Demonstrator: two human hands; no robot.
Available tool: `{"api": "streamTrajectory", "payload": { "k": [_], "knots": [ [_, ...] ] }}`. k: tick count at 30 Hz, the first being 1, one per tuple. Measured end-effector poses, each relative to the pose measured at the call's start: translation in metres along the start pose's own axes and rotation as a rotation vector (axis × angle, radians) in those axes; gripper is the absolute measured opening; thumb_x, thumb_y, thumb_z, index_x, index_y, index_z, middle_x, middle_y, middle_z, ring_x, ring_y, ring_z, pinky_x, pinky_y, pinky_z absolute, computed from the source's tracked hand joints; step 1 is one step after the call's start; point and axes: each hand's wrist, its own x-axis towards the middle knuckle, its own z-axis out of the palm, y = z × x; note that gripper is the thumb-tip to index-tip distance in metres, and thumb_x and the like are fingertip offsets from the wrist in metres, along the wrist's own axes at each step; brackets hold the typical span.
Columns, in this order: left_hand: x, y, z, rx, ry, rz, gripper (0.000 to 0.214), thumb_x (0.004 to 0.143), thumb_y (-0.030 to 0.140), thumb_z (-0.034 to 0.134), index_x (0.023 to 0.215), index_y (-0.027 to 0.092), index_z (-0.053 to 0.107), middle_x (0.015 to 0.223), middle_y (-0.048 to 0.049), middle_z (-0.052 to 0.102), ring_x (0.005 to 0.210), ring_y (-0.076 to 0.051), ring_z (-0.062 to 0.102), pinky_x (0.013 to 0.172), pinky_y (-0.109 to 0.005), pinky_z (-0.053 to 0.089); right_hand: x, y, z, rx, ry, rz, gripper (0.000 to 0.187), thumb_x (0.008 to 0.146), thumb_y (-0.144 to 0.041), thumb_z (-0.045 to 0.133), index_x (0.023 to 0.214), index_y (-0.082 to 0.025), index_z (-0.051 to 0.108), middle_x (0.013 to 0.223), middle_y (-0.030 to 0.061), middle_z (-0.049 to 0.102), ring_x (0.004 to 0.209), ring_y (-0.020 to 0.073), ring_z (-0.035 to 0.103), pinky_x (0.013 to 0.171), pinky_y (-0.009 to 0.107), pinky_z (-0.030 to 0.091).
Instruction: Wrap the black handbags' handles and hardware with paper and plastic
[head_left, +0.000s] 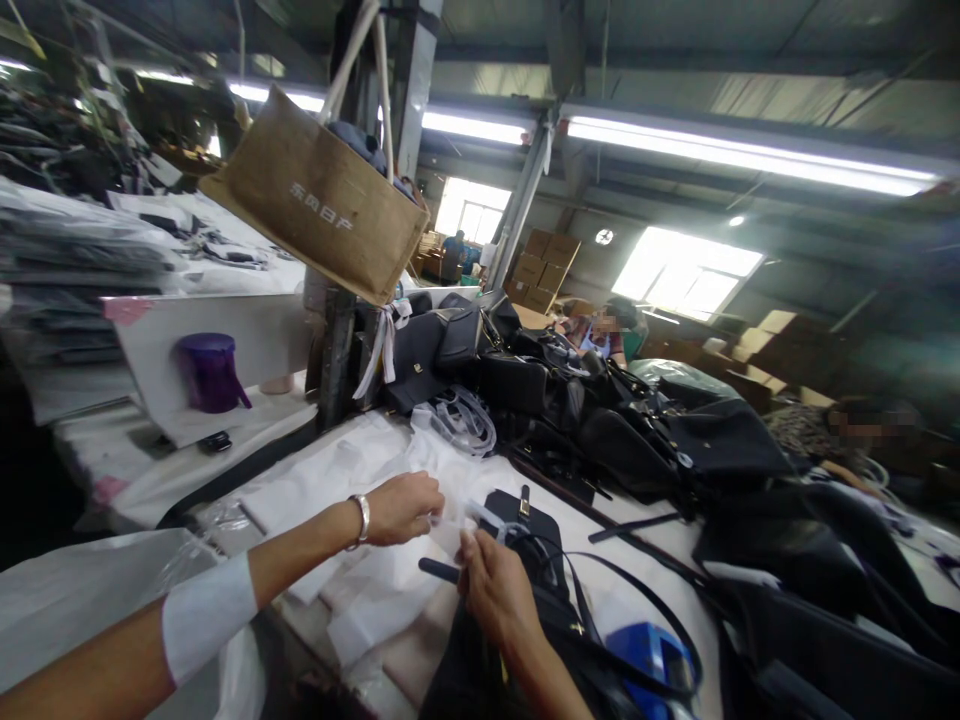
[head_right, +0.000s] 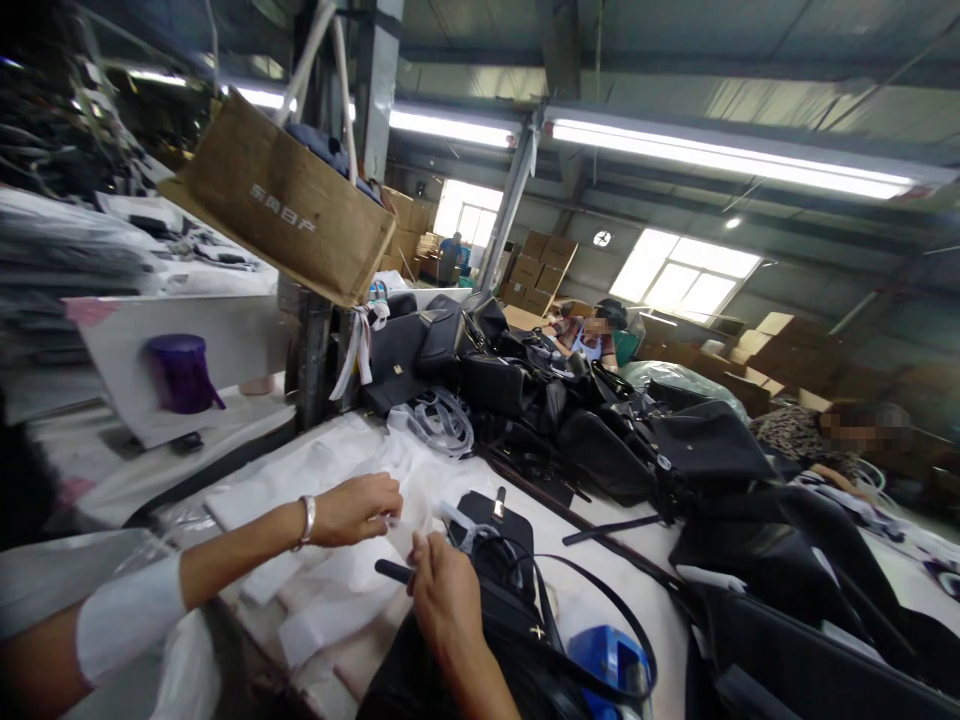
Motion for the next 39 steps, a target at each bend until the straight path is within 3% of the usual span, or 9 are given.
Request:
{"api": "streamTrajectory", "payload": {
  "k": [3,8,13,16,18,22,27,33,39],
  "knots": [
    [0.001,-0.005,-0.005,-0.024,0.040,-0.032,0.005,0.076,0.021,0.069,0.078,0.018,0.065,0.090,-0.0057,0.063,0.092,-0.024,0.055,0.079,-0.033,0.039,0.007,0.005,0.005,0.095,0.047,0.021,0.045,0.097,-0.052,0.030,0.075,-0.021,0.055,0.057,0.0001,0.060,0.048,0.0139,0.055,0.049,0.024,0.037],
    [-0.002,-0.008,-0.007,-0.126,0.014,-0.046,0.015,0.080,0.028,0.070,0.070,0.018,0.066,0.086,-0.0049,0.064,0.091,-0.022,0.054,0.079,-0.031,0.037,0.009,0.003,0.011,0.183,0.133,-0.069,0.027,0.085,-0.038,0.058,0.105,-0.021,0.058,0.087,0.0026,0.066,0.066,0.0152,0.061,0.059,0.025,0.044],
    [-0.010,-0.007,-0.010,-0.328,-0.055,-0.081,0.021,0.081,0.026,0.066,0.062,0.017,0.065,0.070,-0.0012,0.063,0.078,-0.018,0.056,0.074,-0.028,0.037,0.011,-0.008,0.003,0.216,0.107,-0.043,0.023,0.090,-0.033,0.049,0.073,-0.020,0.058,0.058,-0.0034,0.057,0.051,0.0114,0.051,0.050,0.022,0.036],
    [-0.011,-0.004,-0.013,-0.507,-0.058,-0.121,0.009,0.080,0.024,0.063,0.082,0.018,0.069,0.080,0.0002,0.067,0.079,-0.017,0.058,0.075,-0.027,0.040,0.017,-0.014,-0.002,0.181,0.103,-0.032,0.026,0.089,-0.033,0.050,0.068,-0.020,0.056,0.053,-0.0049,0.055,0.050,0.0102,0.049,0.050,0.021,0.034],
    [-0.010,0.000,-0.011,-0.646,-0.067,-0.128,0.020,0.079,0.026,0.062,0.097,0.019,0.067,0.088,0.0009,0.068,0.085,-0.017,0.059,0.077,-0.026,0.042,0.022,-0.019,-0.002,0.139,0.102,-0.049,0.029,0.090,-0.033,0.050,0.064,-0.019,0.054,0.053,-0.0048,0.056,0.051,0.0096,0.050,0.052,0.021,0.033],
    [-0.004,0.006,0.000,-0.851,-0.053,-0.184,0.017,0.076,0.031,0.062,0.084,0.016,0.062,0.072,0.0018,0.063,0.071,-0.015,0.057,0.066,-0.025,0.043,0.030,-0.027,-0.001,0.044,0.107,-0.085,0.036,0.091,-0.035,0.050,0.059,-0.019,0.050,0.051,-0.0051,0.053,0.053,0.0089,0.049,0.056,0.021,0.034],
    [-0.010,0.000,0.010,-0.939,-0.028,-0.264,0.016,0.073,0.031,0.065,0.070,0.016,0.060,0.063,0.0026,0.060,0.063,-0.013,0.052,0.061,-0.024,0.037,0.027,-0.018,-0.006,0.033,-0.048,-0.034,0.035,0.093,-0.042,0.050,0.067,-0.018,0.056,0.054,-0.0041,0.055,0.050,0.0102,0.050,0.053,0.022,0.036],
    [-0.023,-0.009,0.019,-0.994,-0.037,-0.356,0.016,0.070,0.027,0.066,0.061,0.015,0.063,0.060,0.0010,0.065,0.060,-0.013,0.054,0.059,-0.024,0.036,0.007,0.005,-0.014,-0.402,-0.046,-0.234,0.012,0.085,-0.030,0.064,0.093,-0.021,0.066,0.096,0.0054,0.066,0.092,0.0214,0.058,0.076,0.029,0.038],
    [-0.025,-0.013,0.029,-1.102,-0.061,-0.379,0.013,0.068,0.026,0.063,0.066,0.014,0.066,0.063,-0.0007,0.068,0.064,-0.016,0.061,0.069,-0.028,0.047,0.005,0.009,-0.015,-0.210,-0.054,-0.083,0.002,0.082,-0.021,0.063,0.080,-0.021,0.063,0.078,-0.0001,0.065,0.075,0.0161,0.058,0.067,0.025,0.035]
  ]
}}
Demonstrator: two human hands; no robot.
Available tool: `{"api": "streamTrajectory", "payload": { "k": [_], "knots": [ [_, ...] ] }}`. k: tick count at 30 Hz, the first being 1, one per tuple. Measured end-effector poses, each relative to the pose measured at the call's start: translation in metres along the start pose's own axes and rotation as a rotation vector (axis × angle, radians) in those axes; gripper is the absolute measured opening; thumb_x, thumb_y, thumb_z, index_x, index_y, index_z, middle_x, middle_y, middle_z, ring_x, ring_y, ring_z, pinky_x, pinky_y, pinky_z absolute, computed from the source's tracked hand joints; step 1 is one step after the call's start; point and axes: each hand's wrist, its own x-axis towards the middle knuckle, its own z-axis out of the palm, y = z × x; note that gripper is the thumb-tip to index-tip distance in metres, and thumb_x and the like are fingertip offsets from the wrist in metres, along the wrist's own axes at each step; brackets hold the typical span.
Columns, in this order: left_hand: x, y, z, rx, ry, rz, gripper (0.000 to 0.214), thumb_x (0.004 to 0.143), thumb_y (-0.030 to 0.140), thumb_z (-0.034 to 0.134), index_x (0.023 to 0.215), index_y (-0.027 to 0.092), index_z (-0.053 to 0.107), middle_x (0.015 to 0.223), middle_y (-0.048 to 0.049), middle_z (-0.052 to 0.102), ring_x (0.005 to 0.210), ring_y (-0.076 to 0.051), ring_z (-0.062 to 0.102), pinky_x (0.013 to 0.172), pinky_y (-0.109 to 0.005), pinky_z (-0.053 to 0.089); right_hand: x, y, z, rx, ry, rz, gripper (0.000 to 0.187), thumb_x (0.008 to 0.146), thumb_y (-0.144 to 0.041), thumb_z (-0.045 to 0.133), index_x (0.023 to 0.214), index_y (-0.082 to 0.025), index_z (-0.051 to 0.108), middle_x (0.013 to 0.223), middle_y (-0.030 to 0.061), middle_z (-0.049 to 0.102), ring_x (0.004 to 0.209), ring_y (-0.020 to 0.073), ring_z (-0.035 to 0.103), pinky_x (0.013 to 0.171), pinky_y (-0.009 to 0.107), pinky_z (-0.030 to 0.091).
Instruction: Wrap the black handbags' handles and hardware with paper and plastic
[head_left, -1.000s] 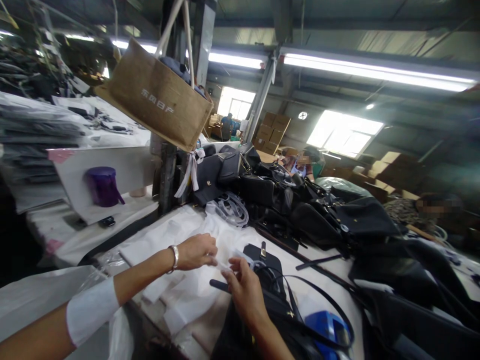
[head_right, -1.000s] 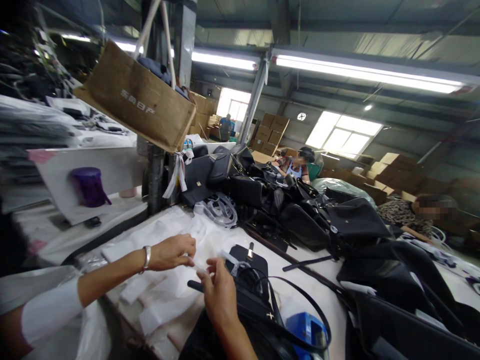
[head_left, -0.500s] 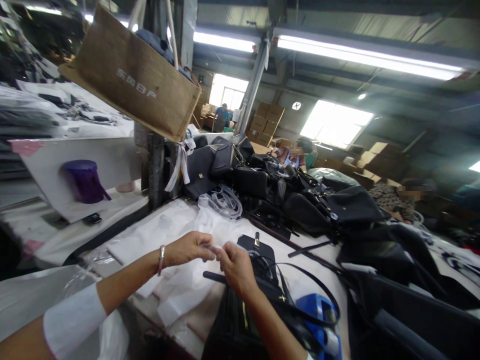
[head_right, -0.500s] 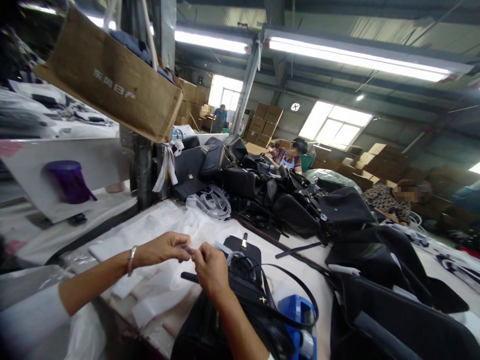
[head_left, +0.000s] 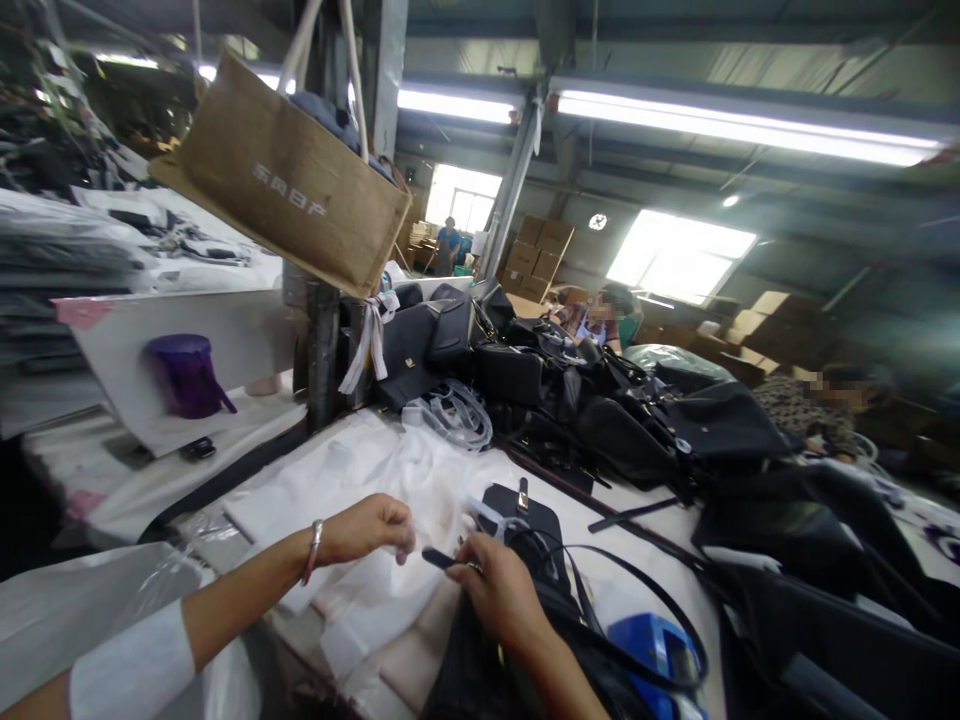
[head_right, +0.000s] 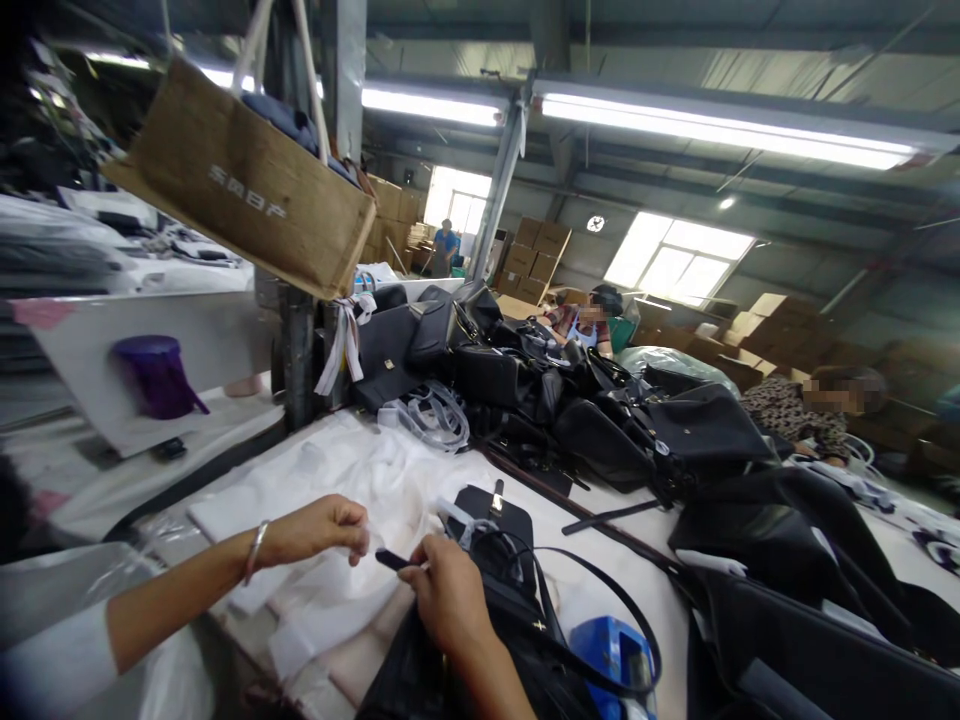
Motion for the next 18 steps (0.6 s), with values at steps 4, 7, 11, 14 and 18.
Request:
{"api": "streamTrajectory", "payload": {
  "k": [4,7,11,14,18],
  "knots": [
    [0.0019,-0.0048,-0.0029,-0.023,-0.001,-0.016,0.014,0.068,0.028,0.063,0.065,0.014,0.066,0.062,-0.0017,0.068,0.062,-0.016,0.062,0.068,-0.028,0.048,-0.0030,-0.0045,-0.0080,0.168,0.066,0.012,0.011,0.088,-0.027,0.055,0.080,-0.022,0.059,0.067,-0.0031,0.061,0.063,0.0141,0.055,0.058,0.024,0.033],
    [0.0037,-0.0065,-0.0027,-0.020,-0.002,-0.025,0.017,0.070,0.030,0.063,0.064,0.014,0.067,0.060,-0.0022,0.067,0.060,-0.016,0.062,0.066,-0.028,0.047,-0.0058,-0.0068,-0.0079,0.142,0.116,-0.034,0.009,0.087,-0.027,0.056,0.081,-0.023,0.059,0.071,-0.0028,0.064,0.066,0.0145,0.057,0.061,0.024,0.034],
    [0.0059,-0.0045,0.0012,-0.008,-0.013,-0.040,0.018,0.069,0.030,0.063,0.063,0.014,0.067,0.059,-0.0024,0.067,0.059,-0.017,0.062,0.065,-0.027,0.047,-0.0064,-0.0068,-0.0037,0.092,0.160,-0.061,0.007,0.088,-0.026,0.057,0.081,-0.024,0.060,0.074,-0.0022,0.066,0.069,0.0151,0.060,0.063,0.024,0.035],
    [0.0068,-0.0016,0.0035,0.001,-0.015,-0.052,0.017,0.068,0.029,0.063,0.062,0.014,0.067,0.057,-0.0021,0.067,0.058,-0.017,0.062,0.063,-0.027,0.047,-0.0065,-0.0054,-0.0020,0.064,0.155,-0.089,0.005,0.088,-0.025,0.057,0.084,-0.024,0.060,0.074,-0.0020,0.066,0.070,0.0151,0.061,0.063,0.023,0.035],
    [0.0068,0.0017,0.0040,0.020,-0.019,-0.046,0.022,0.072,0.034,0.062,0.064,0.014,0.068,0.058,-0.0024,0.068,0.059,-0.017,0.063,0.064,-0.027,0.047,-0.0086,-0.0034,0.0005,-0.009,0.120,-0.123,0.005,0.088,-0.022,0.057,0.084,-0.024,0.059,0.078,-0.0019,0.066,0.073,0.0149,0.062,0.065,0.022,0.036]
  ]
}}
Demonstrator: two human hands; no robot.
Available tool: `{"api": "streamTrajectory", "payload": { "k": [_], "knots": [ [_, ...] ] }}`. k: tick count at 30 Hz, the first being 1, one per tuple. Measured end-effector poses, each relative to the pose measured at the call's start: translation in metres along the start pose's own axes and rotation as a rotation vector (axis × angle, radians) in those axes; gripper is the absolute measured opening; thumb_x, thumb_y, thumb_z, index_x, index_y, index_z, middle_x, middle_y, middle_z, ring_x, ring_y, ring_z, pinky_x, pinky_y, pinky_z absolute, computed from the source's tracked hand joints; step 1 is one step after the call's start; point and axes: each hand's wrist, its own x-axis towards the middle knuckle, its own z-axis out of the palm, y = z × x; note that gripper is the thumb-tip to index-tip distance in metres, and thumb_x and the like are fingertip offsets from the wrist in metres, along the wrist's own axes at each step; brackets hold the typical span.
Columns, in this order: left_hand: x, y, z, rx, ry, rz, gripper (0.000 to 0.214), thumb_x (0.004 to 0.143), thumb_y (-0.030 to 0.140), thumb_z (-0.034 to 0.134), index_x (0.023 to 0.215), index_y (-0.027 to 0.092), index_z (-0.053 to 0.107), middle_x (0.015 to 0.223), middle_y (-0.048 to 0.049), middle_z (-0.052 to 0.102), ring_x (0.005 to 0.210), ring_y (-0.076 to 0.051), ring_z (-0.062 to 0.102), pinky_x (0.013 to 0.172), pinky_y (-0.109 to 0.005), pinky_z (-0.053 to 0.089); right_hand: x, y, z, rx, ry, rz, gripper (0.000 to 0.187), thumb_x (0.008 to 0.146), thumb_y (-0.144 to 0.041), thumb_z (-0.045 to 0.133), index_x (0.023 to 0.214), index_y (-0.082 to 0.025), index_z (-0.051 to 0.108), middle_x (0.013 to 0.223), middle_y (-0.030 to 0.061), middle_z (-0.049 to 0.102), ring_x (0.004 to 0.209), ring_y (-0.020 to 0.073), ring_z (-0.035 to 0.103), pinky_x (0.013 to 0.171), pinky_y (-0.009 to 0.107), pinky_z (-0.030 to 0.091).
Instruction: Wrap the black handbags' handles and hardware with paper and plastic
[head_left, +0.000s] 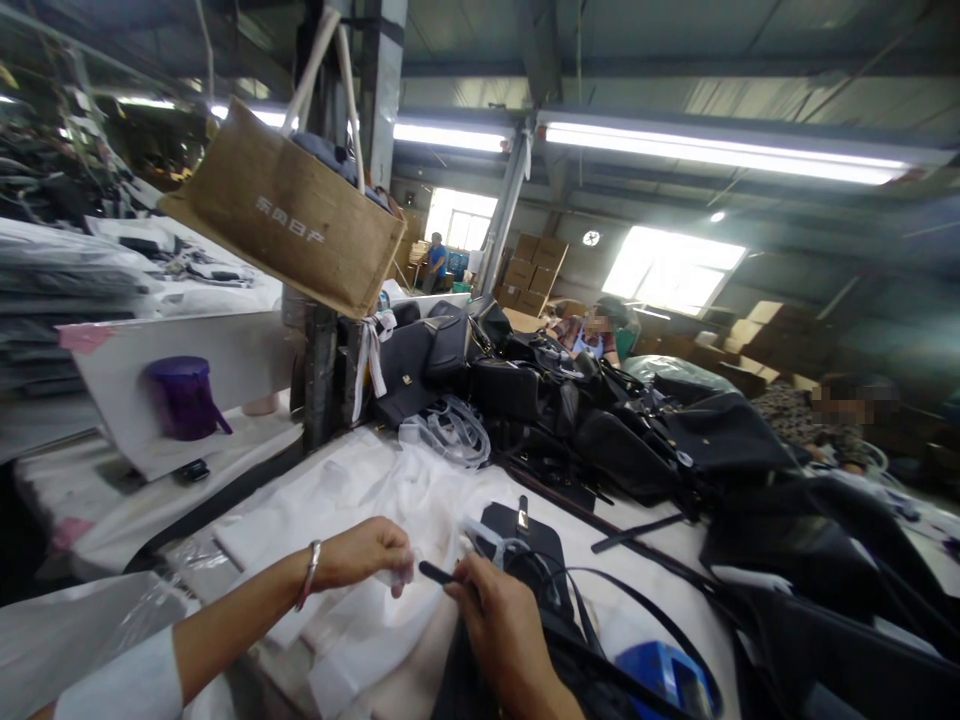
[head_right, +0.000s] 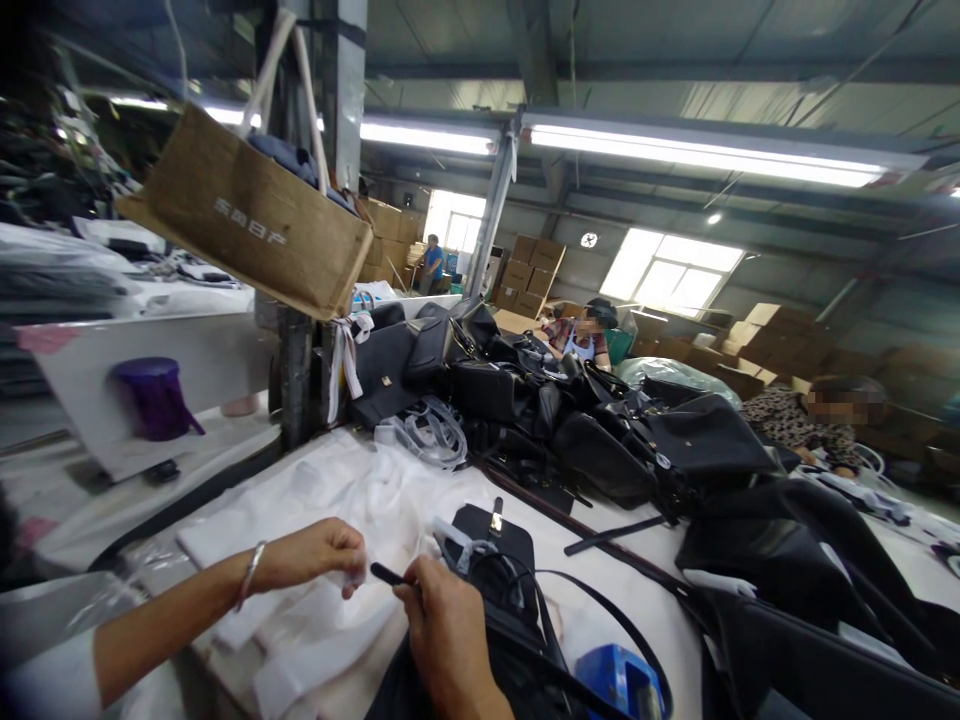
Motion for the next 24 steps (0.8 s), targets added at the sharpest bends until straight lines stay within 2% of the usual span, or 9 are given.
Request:
{"api": "streamTrajectory", "payload": {
  "k": [3,8,17,20,24],
  "knots": [
    [-0.0012,0.0021,0.0004,0.015,0.000,0.007,0.026,0.073,0.039,0.062,0.064,0.014,0.067,0.057,-0.0025,0.067,0.058,-0.016,0.062,0.063,-0.026,0.046,-0.0018,0.0005,0.0011,-0.048,-0.027,-0.028,0.007,0.089,-0.020,0.056,0.085,-0.024,0.059,0.079,-0.0019,0.066,0.074,0.0148,0.062,0.065,0.023,0.036],
    [-0.0024,0.0014,0.0017,0.043,-0.017,0.008,0.028,0.073,0.039,0.063,0.060,0.014,0.065,0.055,-0.0027,0.066,0.056,-0.016,0.060,0.062,-0.027,0.044,-0.0007,0.0005,0.0008,-0.072,0.022,-0.043,0.007,0.090,-0.020,0.054,0.088,-0.024,0.058,0.083,-0.0009,0.066,0.078,0.0154,0.063,0.068,0.023,0.037],
    [-0.0023,0.0023,0.0000,0.097,-0.045,0.029,0.025,0.077,0.034,0.060,0.061,0.015,0.066,0.056,-0.0015,0.066,0.058,-0.015,0.059,0.063,-0.025,0.043,-0.0013,0.0005,0.0031,-0.175,-0.067,-0.039,0.007,0.089,-0.017,0.056,0.086,-0.023,0.059,0.083,-0.0002,0.068,0.077,0.0167,0.065,0.065,0.024,0.034],
    [-0.0029,0.0035,0.0014,0.137,-0.030,0.036,0.024,0.078,0.032,0.059,0.062,0.016,0.067,0.059,-0.0013,0.068,0.059,-0.015,0.058,0.062,-0.024,0.041,-0.0018,0.0007,0.0032,-0.110,-0.107,-0.039,0.008,0.086,-0.017,0.061,0.088,-0.025,0.062,0.083,-0.0021,0.070,0.075,0.0156,0.065,0.062,0.023,0.033],
    [-0.0014,0.0017,0.0014,0.205,-0.003,0.047,0.027,0.081,0.034,0.058,0.063,0.015,0.068,0.062,-0.0008,0.067,0.059,-0.014,0.054,0.059,-0.023,0.036,-0.0011,0.0026,0.0010,0.058,-0.069,0.026,0.003,0.087,-0.024,0.063,0.088,-0.026,0.065,0.074,-0.0041,0.068,0.069,0.0132,0.062,0.061,0.021,0.032]
  ]
}}
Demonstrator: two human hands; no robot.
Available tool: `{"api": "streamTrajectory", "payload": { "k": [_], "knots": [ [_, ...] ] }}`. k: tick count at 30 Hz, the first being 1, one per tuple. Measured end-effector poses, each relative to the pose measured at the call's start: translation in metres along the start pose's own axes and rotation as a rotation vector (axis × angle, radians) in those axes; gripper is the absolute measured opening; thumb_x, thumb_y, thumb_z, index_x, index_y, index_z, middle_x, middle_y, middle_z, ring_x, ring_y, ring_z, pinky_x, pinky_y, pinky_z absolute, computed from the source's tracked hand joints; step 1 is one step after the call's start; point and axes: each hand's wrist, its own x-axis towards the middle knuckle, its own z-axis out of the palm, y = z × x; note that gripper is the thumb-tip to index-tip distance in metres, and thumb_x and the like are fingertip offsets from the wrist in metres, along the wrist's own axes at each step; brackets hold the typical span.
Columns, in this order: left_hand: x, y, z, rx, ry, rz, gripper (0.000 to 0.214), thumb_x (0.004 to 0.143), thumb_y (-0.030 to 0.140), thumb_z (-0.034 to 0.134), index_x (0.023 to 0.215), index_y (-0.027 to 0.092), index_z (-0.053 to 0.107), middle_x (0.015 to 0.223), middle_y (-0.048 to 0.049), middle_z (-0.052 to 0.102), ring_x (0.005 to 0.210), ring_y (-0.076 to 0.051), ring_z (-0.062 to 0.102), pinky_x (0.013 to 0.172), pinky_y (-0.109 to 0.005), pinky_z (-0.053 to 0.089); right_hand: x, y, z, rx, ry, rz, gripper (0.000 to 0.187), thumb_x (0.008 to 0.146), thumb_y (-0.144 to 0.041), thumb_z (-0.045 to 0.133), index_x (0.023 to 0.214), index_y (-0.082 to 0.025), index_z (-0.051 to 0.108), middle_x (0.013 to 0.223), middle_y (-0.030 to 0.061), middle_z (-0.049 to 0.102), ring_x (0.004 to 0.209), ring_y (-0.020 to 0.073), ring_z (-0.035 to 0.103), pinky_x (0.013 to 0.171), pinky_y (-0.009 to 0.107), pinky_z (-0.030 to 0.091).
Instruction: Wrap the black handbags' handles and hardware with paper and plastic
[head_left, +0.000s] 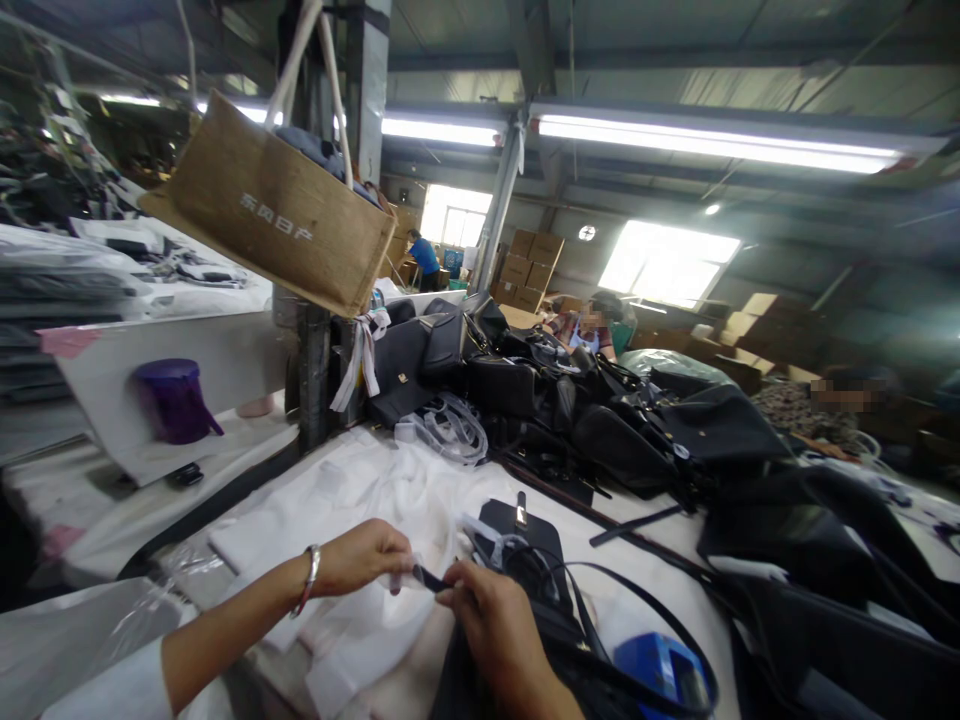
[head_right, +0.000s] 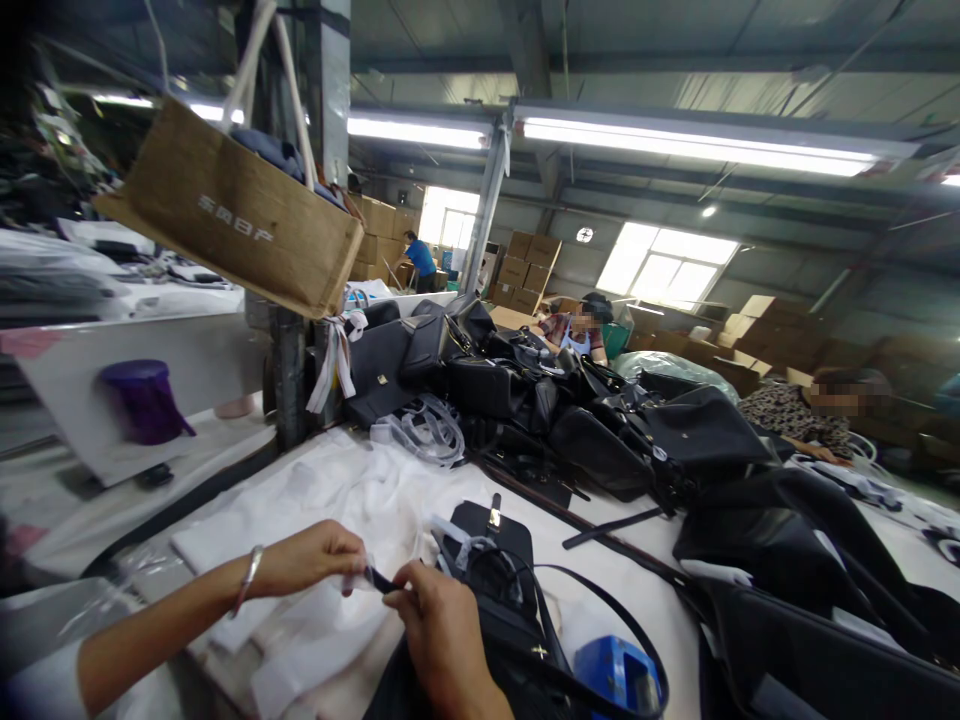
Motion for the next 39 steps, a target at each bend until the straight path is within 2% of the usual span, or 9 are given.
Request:
{"api": "streamTrajectory", "payload": {
  "k": [8,12,15,18,23,27,32,36,39],
  "knots": [
    [-0.001,0.005,0.004,0.041,-0.079,0.008,0.023,0.079,0.033,0.060,0.066,0.016,0.070,0.059,0.0017,0.064,0.056,-0.012,0.047,0.056,-0.023,0.031,0.001,0.006,0.008,0.050,-0.044,0.045,0.006,0.083,-0.023,0.067,0.088,-0.027,0.067,0.069,-0.0053,0.067,0.065,0.0124,0.061,0.059,0.020,0.032],
    [0.002,0.008,0.014,0.017,-0.145,0.003,0.026,0.081,0.035,0.058,0.067,0.015,0.068,0.059,0.0019,0.060,0.056,-0.012,0.047,0.057,-0.022,0.033,0.006,-0.001,0.018,0.040,-0.053,0.049,0.023,0.079,-0.024,0.071,0.100,-0.025,0.061,0.073,-0.0028,0.068,0.069,0.0154,0.063,0.062,0.021,0.036],
    [0.005,0.007,0.018,0.014,-0.188,0.002,0.029,0.082,0.035,0.057,0.061,0.015,0.062,0.054,0.0036,0.052,0.053,-0.010,0.040,0.053,-0.022,0.028,0.005,-0.005,0.020,0.037,-0.092,0.029,0.033,0.078,-0.029,0.073,0.107,-0.024,0.057,0.078,-0.0010,0.070,0.074,0.0183,0.066,0.064,0.023,0.039],
    [0.005,0.005,0.014,0.071,-0.154,0.004,0.029,0.083,0.033,0.055,0.060,0.015,0.059,0.054,0.0042,0.048,0.053,-0.011,0.039,0.053,-0.022,0.027,-0.003,-0.003,0.014,0.020,-0.076,0.011,0.037,0.082,-0.033,0.068,0.115,-0.025,0.053,0.083,0.0001,0.071,0.078,0.0205,0.067,0.066,0.025,0.041],
    [0.005,0.000,0.014,0.237,-0.105,0.010,0.031,0.086,0.037,0.052,0.064,0.016,0.059,0.059,0.0032,0.054,0.058,-0.013,0.046,0.056,-0.023,0.030,-0.010,0.002,0.010,0.035,-0.058,0.042,0.026,0.085,-0.019,0.057,0.110,-0.026,0.054,0.084,-0.0006,0.071,0.079,0.0189,0.067,0.069,0.025,0.041],
    [0.009,-0.002,0.027,0.370,-0.066,0.075,0.040,0.090,0.042,0.049,0.059,0.017,0.056,0.057,0.0048,0.048,0.057,-0.012,0.044,0.056,-0.023,0.028,-0.003,0.000,0.019,0.124,-0.039,0.056,0.033,0.081,-0.012,0.057,0.110,-0.025,0.052,0.083,-0.0018,0.071,0.078,0.0162,0.066,0.069,0.023,0.041],
    [0.013,-0.003,0.028,0.350,-0.066,0.070,0.041,0.091,0.044,0.047,0.062,0.017,0.058,0.059,0.0036,0.056,0.058,-0.013,0.050,0.058,-0.022,0.032,-0.003,0.006,0.011,0.081,-0.037,0.069,0.033,0.082,-0.024,0.065,0.112,-0.024,0.052,0.083,-0.0015,0.071,0.078,0.0174,0.065,0.068,0.024,0.040],
    [0.014,-0.002,0.022,0.447,-0.012,0.061,0.041,0.092,0.043,0.045,0.064,0.018,0.061,0.061,0.0020,0.062,0.060,-0.014,0.055,0.059,-0.023,0.033,-0.006,0.014,0.000,-0.026,-0.012,0.128,0.013,0.083,-0.026,0.064,0.095,-0.026,0.061,0.081,-0.0019,0.071,0.077,0.0175,0.064,0.064,0.024,0.034],
    [0.014,0.002,0.027,0.524,-0.001,0.074,0.040,0.093,0.041,0.045,0.064,0.018,0.062,0.061,0.0022,0.063,0.060,-0.014,0.055,0.058,-0.023,0.032,-0.005,0.015,0.003,0.017,-0.022,0.146,0.006,0.081,-0.023,0.066,0.085,-0.025,0.063,0.078,-0.0033,0.070,0.073,0.0148,0.063,0.061,0.023,0.031]
  ]
}}
